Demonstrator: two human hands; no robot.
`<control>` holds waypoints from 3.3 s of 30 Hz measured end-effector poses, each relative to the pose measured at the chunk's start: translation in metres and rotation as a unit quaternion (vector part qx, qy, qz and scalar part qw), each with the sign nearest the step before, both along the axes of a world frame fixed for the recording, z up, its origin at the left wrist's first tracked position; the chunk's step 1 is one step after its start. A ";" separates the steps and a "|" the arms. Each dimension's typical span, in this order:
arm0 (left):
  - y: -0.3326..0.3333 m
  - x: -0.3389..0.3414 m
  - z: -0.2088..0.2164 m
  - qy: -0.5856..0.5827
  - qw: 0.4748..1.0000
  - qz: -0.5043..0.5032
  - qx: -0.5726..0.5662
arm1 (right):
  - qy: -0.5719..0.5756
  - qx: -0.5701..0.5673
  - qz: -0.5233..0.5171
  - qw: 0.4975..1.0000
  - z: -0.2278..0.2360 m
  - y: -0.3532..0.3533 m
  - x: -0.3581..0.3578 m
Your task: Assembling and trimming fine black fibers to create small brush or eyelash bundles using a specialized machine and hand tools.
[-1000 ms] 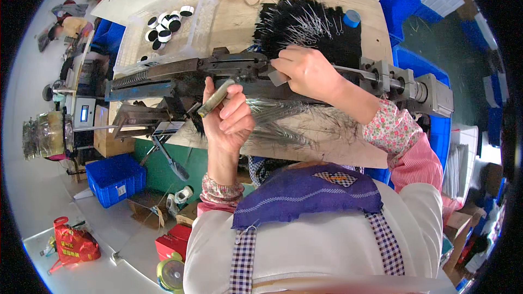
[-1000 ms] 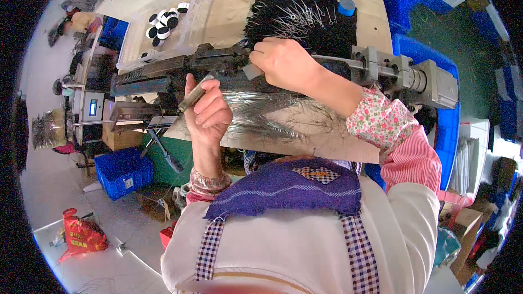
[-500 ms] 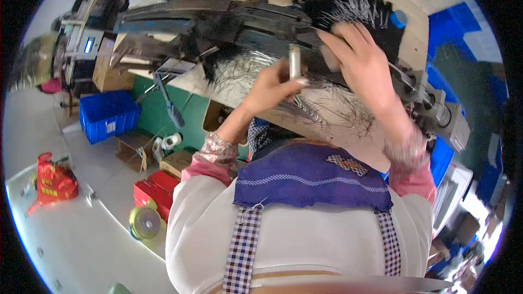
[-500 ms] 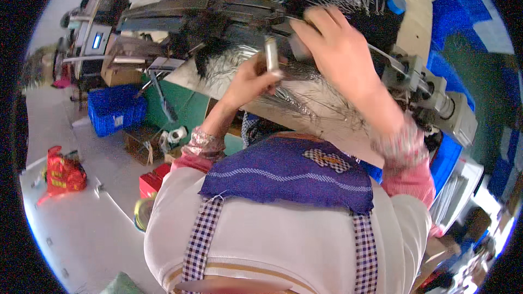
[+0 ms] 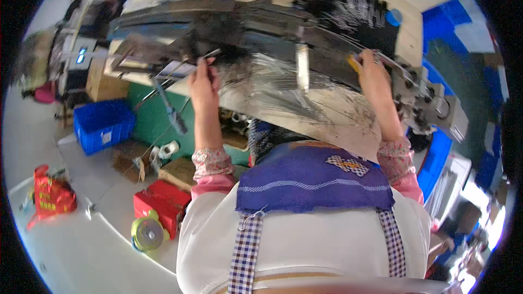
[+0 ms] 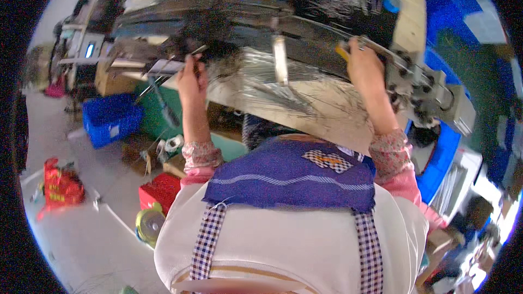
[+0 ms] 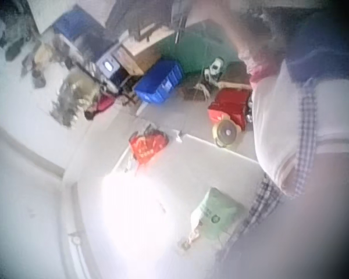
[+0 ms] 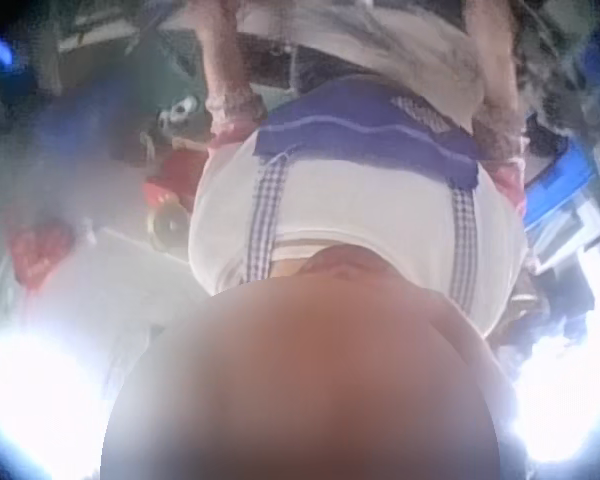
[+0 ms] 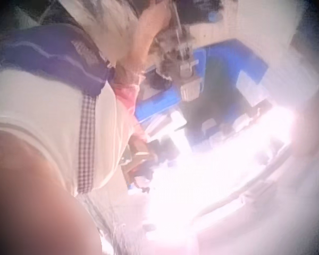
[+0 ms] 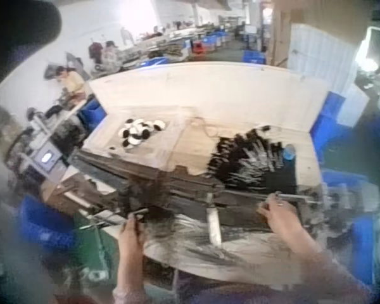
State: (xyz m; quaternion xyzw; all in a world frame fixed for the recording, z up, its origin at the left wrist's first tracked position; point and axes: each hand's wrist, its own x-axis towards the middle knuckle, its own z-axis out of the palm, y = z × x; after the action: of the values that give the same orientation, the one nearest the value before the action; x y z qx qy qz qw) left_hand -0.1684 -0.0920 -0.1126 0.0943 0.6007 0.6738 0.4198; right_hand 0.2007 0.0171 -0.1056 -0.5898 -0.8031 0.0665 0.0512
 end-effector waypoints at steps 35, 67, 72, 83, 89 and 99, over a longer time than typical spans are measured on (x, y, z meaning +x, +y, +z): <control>0.068 0.211 0.056 -0.068 0.952 -0.278 0.112 | 0.171 0.158 0.214 0.949 0.096 0.054 -0.024; 0.065 0.207 0.072 -0.496 0.780 -0.300 0.236 | 0.254 0.087 0.215 0.939 0.119 0.033 -0.027; 0.064 0.194 0.069 -0.491 0.791 -0.282 0.234 | 0.215 0.048 0.243 0.945 0.115 0.036 -0.028; 0.061 0.187 0.077 -0.414 0.835 -0.273 0.237 | 0.169 0.154 0.268 0.936 0.125 0.022 -0.025; 0.063 0.185 0.075 -0.410 0.830 -0.299 0.233 | 0.146 0.166 0.268 0.938 0.124 0.023 -0.027; 0.068 0.182 0.058 -0.528 0.668 -0.362 0.380 | 0.160 0.186 0.269 0.931 0.123 0.017 -0.045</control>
State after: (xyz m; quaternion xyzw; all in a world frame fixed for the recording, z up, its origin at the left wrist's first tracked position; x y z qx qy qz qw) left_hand 0.0131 -0.0240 -0.0545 0.0842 -0.1104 0.5756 0.8059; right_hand 0.1559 0.0341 0.0174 -0.3131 -0.9108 0.0209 0.2682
